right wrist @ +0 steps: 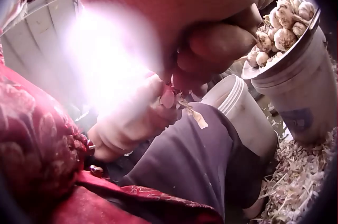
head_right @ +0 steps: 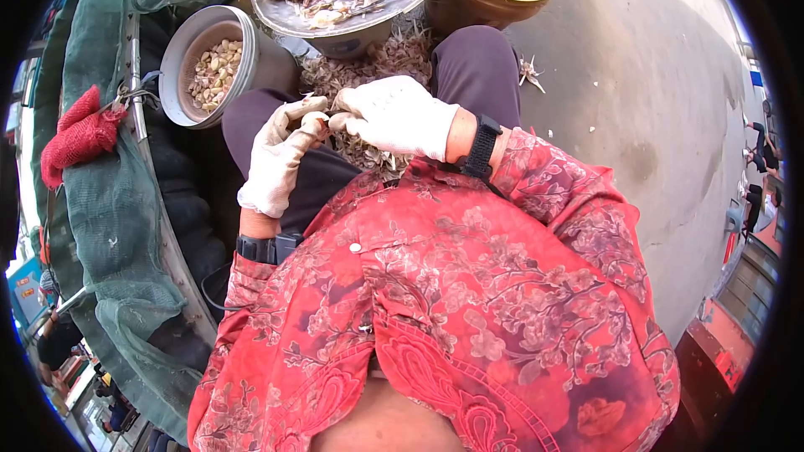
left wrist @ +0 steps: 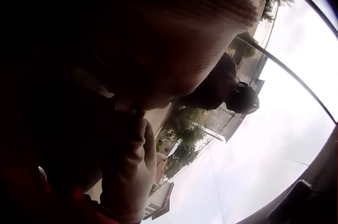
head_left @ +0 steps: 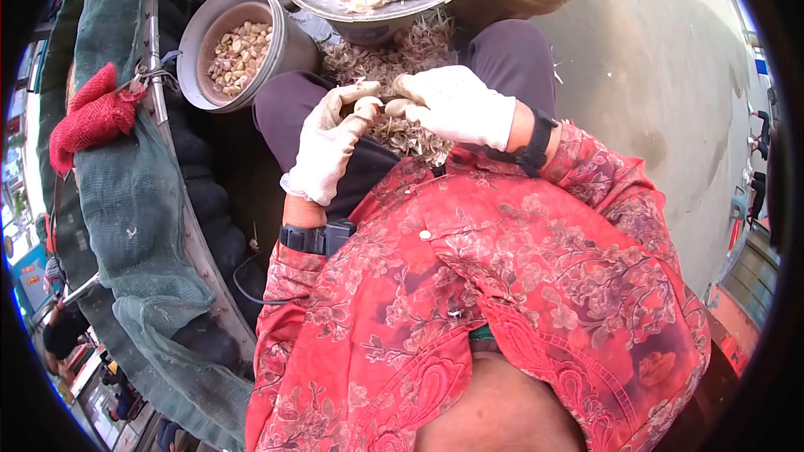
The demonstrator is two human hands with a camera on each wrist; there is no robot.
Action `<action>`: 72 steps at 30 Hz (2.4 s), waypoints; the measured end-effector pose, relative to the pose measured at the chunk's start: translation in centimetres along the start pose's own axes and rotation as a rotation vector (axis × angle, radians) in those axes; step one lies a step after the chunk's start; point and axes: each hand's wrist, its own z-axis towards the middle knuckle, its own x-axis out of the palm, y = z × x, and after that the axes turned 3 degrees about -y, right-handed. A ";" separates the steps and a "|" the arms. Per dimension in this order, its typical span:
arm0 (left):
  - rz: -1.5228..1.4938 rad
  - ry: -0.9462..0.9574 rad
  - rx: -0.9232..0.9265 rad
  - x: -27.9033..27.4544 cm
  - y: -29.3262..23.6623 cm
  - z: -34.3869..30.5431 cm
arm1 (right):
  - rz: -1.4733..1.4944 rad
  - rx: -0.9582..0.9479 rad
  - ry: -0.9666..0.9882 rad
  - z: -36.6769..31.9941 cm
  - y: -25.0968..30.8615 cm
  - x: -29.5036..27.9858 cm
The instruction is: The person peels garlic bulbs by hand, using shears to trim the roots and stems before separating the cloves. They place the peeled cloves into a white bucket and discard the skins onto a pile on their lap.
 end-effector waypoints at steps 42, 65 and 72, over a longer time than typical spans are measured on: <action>-0.249 -0.114 -0.077 1.3 2.7 1.2 | 0.778 0.525 0.131 0.0 -0.7 2.0; 0.733 -0.072 0.342 -0.1 4.5 0.2 | 0.575 0.519 0.194 -0.4 0.2 1.5; 0.648 -0.057 0.404 0.0 5.1 0.0 | 0.630 0.450 0.177 -1.0 -1.1 3.1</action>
